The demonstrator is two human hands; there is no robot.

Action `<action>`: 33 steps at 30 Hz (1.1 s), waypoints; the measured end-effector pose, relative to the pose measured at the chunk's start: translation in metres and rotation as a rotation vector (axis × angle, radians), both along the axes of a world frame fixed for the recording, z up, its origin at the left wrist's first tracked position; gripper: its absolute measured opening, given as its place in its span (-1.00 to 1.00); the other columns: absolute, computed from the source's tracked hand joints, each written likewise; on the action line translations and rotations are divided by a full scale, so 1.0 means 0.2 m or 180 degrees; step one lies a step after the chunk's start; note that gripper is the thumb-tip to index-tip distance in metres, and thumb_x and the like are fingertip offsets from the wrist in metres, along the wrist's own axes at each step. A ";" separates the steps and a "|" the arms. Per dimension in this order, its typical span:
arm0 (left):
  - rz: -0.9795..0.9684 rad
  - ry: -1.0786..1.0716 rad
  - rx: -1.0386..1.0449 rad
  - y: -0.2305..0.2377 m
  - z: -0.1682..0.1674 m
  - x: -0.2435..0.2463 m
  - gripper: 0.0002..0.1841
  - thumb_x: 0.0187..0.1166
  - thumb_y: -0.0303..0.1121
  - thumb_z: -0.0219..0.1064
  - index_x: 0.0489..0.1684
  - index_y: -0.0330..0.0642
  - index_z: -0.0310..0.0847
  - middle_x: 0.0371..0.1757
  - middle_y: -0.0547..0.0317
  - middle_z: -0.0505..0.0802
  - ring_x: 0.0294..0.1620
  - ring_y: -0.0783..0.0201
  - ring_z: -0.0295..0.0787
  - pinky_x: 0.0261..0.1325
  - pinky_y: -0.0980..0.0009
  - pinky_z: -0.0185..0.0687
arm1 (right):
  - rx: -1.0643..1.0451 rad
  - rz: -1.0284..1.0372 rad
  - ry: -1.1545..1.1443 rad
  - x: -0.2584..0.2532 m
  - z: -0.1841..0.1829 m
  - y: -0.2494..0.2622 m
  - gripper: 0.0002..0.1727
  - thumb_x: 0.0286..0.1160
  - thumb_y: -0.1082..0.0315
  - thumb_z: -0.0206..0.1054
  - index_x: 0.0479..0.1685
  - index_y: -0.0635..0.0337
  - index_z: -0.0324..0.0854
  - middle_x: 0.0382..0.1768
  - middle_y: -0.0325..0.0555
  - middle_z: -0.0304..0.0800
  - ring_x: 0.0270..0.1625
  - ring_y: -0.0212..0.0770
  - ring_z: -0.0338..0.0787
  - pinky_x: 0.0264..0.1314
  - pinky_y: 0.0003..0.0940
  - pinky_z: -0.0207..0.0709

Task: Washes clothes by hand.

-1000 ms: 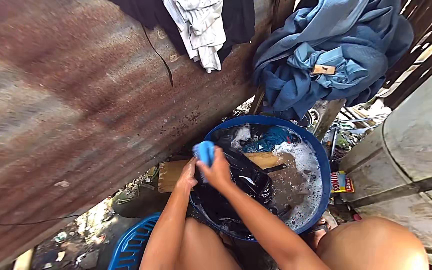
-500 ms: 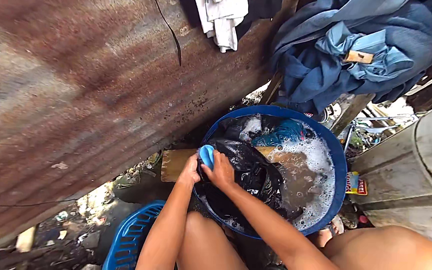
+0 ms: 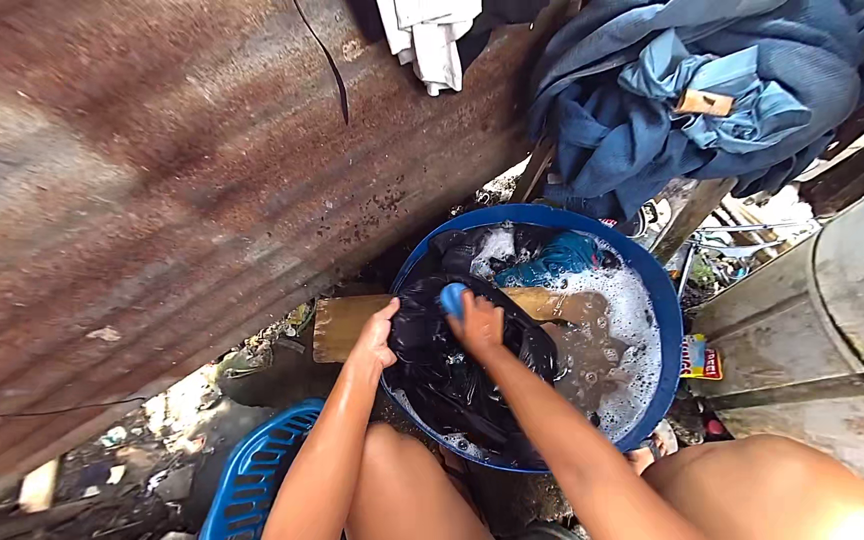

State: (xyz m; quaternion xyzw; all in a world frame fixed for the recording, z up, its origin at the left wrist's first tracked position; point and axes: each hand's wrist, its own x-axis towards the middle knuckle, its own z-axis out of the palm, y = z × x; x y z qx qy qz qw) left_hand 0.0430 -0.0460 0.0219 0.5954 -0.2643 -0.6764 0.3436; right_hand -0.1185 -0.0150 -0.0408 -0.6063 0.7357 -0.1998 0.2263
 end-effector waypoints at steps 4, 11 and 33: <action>-0.0050 -0.0380 -0.0494 -0.07 -0.05 -0.01 -0.53 0.84 0.03 0.01 0.44 -0.09 0.49 0.22 0.04 0.78 0.16 0.19 0.75 0.18 0.12 0.69 | 0.0421 -0.0540 -0.0354 -0.39 0.19 -0.13 -0.13 0.59 -0.03 0.41 0.81 0.18 0.17 0.39 0.50 0.64 0.44 0.51 0.64 0.46 0.54 0.36; -0.0861 -0.2866 -0.2340 0.01 0.11 -0.12 -0.48 0.75 -0.18 0.20 0.47 -0.48 0.45 0.41 -0.55 0.61 0.50 -0.47 0.47 0.56 -0.33 0.31 | -0.0769 -0.2261 -0.2967 -0.80 0.13 0.30 -0.39 0.63 0.13 0.40 0.53 0.33 0.42 0.15 0.18 0.74 0.04 -0.08 0.80 0.15 -0.09 0.70; -0.0689 -0.0358 -0.1766 0.05 0.64 -0.55 -0.57 0.78 -0.30 0.21 0.56 -0.21 0.34 0.27 -0.01 0.74 0.18 0.22 0.75 0.21 0.25 0.71 | -0.0621 -0.2036 -0.4426 -0.78 0.30 0.49 -0.76 0.75 0.18 0.16 0.10 0.15 0.52 -0.37 -0.20 0.71 -0.40 -0.33 0.74 -0.29 -0.32 0.73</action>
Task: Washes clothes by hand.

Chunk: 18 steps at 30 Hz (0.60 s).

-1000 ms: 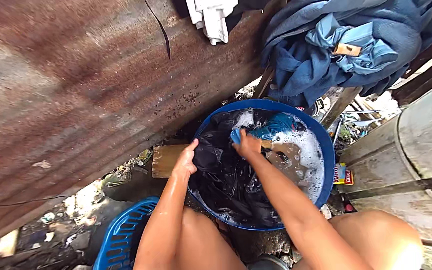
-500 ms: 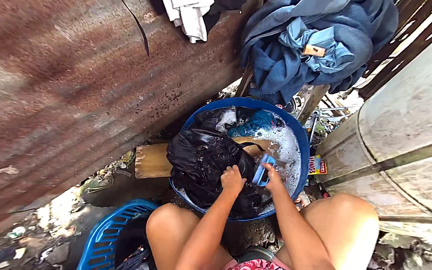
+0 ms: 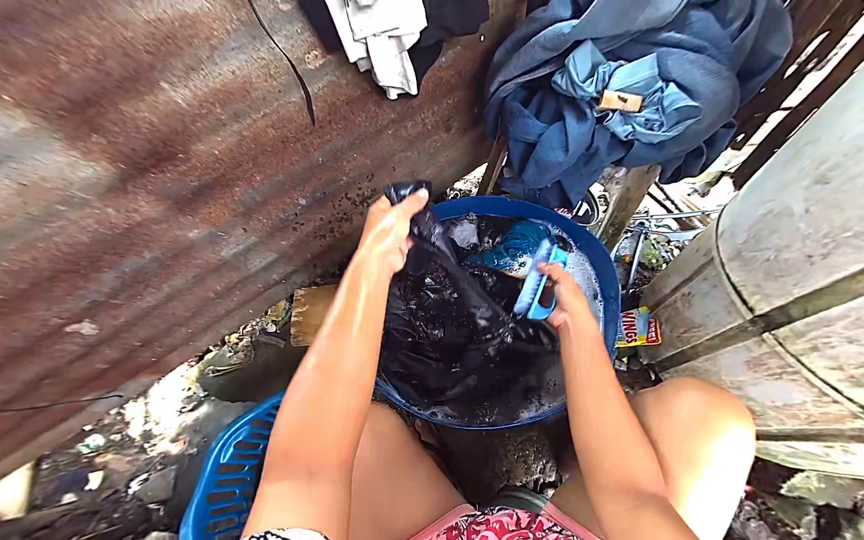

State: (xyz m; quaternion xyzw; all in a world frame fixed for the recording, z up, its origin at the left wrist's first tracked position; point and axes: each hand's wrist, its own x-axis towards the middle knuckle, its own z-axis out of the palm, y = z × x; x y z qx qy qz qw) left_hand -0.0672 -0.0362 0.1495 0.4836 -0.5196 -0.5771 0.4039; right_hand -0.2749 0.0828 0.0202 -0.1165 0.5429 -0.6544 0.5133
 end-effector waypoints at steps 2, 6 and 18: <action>-0.0396 -0.0181 0.0104 -0.08 0.04 0.03 -0.46 0.87 -0.15 0.07 0.74 -0.19 0.13 0.61 -0.06 0.54 0.58 0.14 0.53 0.53 0.17 0.51 | -0.0046 -0.0193 -0.0123 -0.08 0.01 -0.06 -0.69 0.75 0.15 0.16 0.26 0.13 0.46 -0.21 -0.15 0.67 -0.27 -0.27 0.73 -0.16 -0.24 0.72; -0.1386 -0.1580 0.0076 0.02 -0.12 0.05 -0.49 0.84 -0.15 0.10 0.60 -0.35 0.36 0.44 -0.28 0.67 0.47 -0.13 0.61 0.49 -0.09 0.50 | 0.0580 -0.0203 0.0659 -0.22 -0.11 -0.08 -0.46 0.65 0.13 0.35 0.48 0.26 0.46 0.04 0.07 0.75 -0.03 -0.13 0.77 0.06 -0.11 0.69; -0.1177 -0.1644 0.2294 0.71 -1.09 0.01 -0.29 0.72 0.01 0.30 0.57 -0.48 0.32 0.31 -0.34 0.72 0.18 -0.03 0.80 0.27 0.13 0.71 | 0.0419 -0.0839 0.0912 -0.30 -0.07 0.00 -0.33 0.45 0.32 0.51 0.55 0.31 0.38 0.19 0.17 0.70 0.12 -0.06 0.77 0.18 -0.09 0.69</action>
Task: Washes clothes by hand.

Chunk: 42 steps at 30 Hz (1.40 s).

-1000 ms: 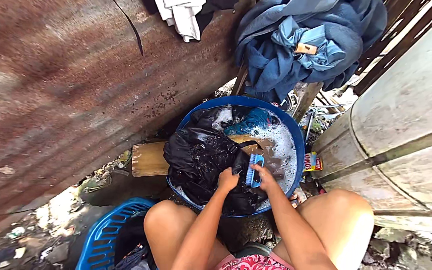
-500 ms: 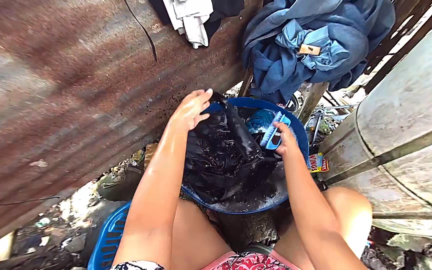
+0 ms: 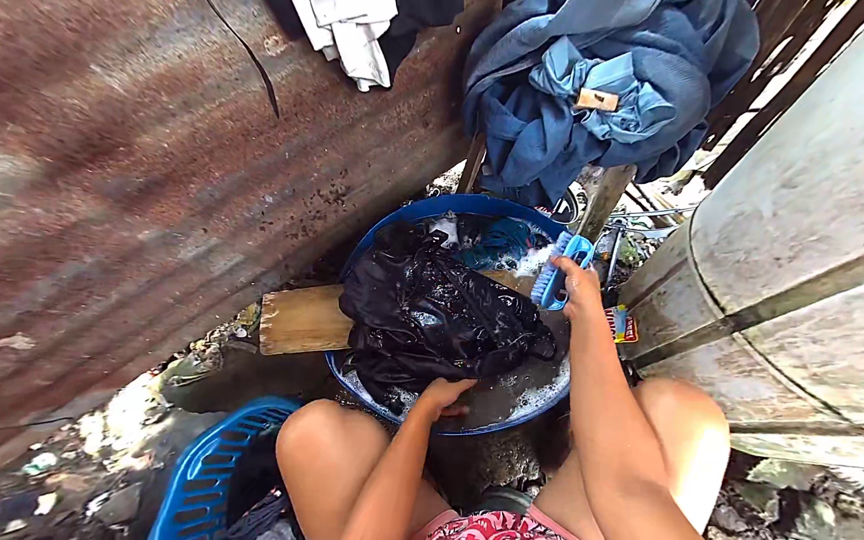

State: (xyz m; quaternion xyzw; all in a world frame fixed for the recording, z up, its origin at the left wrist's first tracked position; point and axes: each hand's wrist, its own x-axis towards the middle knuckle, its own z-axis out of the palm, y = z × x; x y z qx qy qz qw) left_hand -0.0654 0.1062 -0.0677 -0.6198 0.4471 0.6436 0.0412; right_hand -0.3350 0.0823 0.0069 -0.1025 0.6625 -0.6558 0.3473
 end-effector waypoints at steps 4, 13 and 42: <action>0.1998 0.1034 0.0488 0.03 -0.02 -0.03 -0.46 0.80 -0.11 0.19 0.57 -0.32 0.34 0.34 -0.16 0.71 0.24 0.12 0.71 0.28 0.26 0.61 | 0.0420 0.0797 0.0270 0.02 0.01 0.01 -0.39 0.47 0.33 0.49 0.50 0.31 0.42 0.12 0.16 0.70 0.00 -0.10 0.73 0.05 -0.13 0.64; 0.3349 0.1414 0.0705 0.09 0.06 -0.16 -0.41 0.81 -0.13 0.17 0.70 -0.24 0.13 0.60 -0.17 0.46 0.41 0.09 0.55 0.36 0.32 0.51 | 0.0964 0.3792 0.0863 0.22 -0.02 0.08 -0.47 0.45 0.36 0.44 0.38 0.39 0.48 -0.05 0.21 0.72 -0.15 -0.06 0.72 -0.08 -0.10 0.63; 0.2061 0.4106 -0.0607 -0.39 0.43 -0.10 -0.35 0.81 0.17 -0.48 0.04 0.15 0.63 -0.05 0.26 0.88 0.00 0.27 0.84 0.00 0.20 0.79 | 0.2076 0.0802 0.0881 0.09 -0.40 0.08 -0.14 0.57 0.07 0.45 0.67 0.51 0.22 0.48 0.51 0.53 0.58 0.35 0.54 0.64 0.25 0.35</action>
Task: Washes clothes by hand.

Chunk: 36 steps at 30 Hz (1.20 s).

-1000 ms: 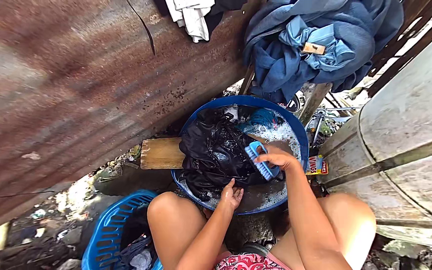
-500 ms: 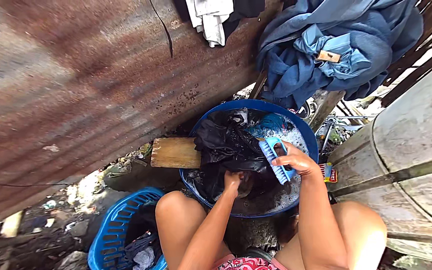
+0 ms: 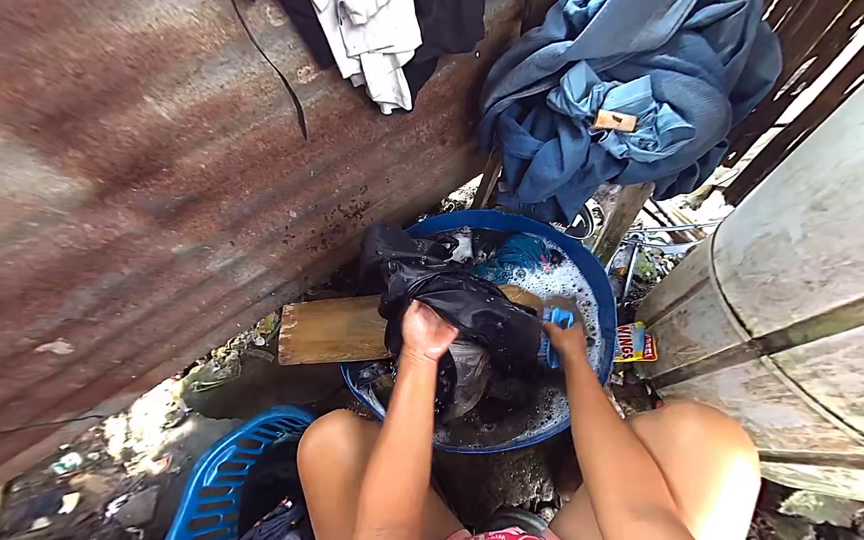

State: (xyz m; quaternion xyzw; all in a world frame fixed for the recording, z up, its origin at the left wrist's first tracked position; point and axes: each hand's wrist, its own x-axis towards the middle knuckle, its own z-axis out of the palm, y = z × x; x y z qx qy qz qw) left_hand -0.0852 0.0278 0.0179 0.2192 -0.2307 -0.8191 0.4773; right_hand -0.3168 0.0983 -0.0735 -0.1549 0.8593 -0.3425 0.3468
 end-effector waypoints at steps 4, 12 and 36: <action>-0.0701 -0.0624 0.0996 0.09 -0.15 -0.06 -0.27 0.82 0.15 -0.61 -0.06 -0.03 0.54 -0.31 0.10 0.85 -0.27 0.20 0.83 -0.23 0.25 0.76 | 0.0164 -0.0138 -0.0032 0.09 -0.05 0.05 -0.14 0.68 0.11 0.34 0.78 0.46 0.03 0.53 0.49 0.51 0.60 0.29 0.56 0.65 0.15 0.37; -0.1873 -0.0640 0.0279 -0.16 -0.06 0.13 -0.39 0.77 0.24 -0.24 -0.05 0.01 0.66 -0.14 0.07 0.92 -0.07 0.16 0.89 0.04 0.17 0.80 | -0.1171 -0.0132 0.0324 0.00 0.35 -0.05 -0.18 0.43 0.27 0.55 0.64 0.43 0.27 0.34 0.52 0.63 0.41 0.41 0.65 0.47 0.39 0.45; -0.1197 -0.0285 -0.0139 -0.11 -0.12 -0.04 -0.26 0.79 0.20 -0.56 0.13 0.06 0.63 -0.01 0.11 0.89 0.07 0.17 0.83 0.14 0.09 0.74 | -0.1172 0.0888 0.1162 0.48 0.31 -0.17 -0.19 0.55 0.05 0.46 0.74 0.23 0.30 0.41 0.40 0.65 0.41 0.37 0.70 0.41 0.38 0.53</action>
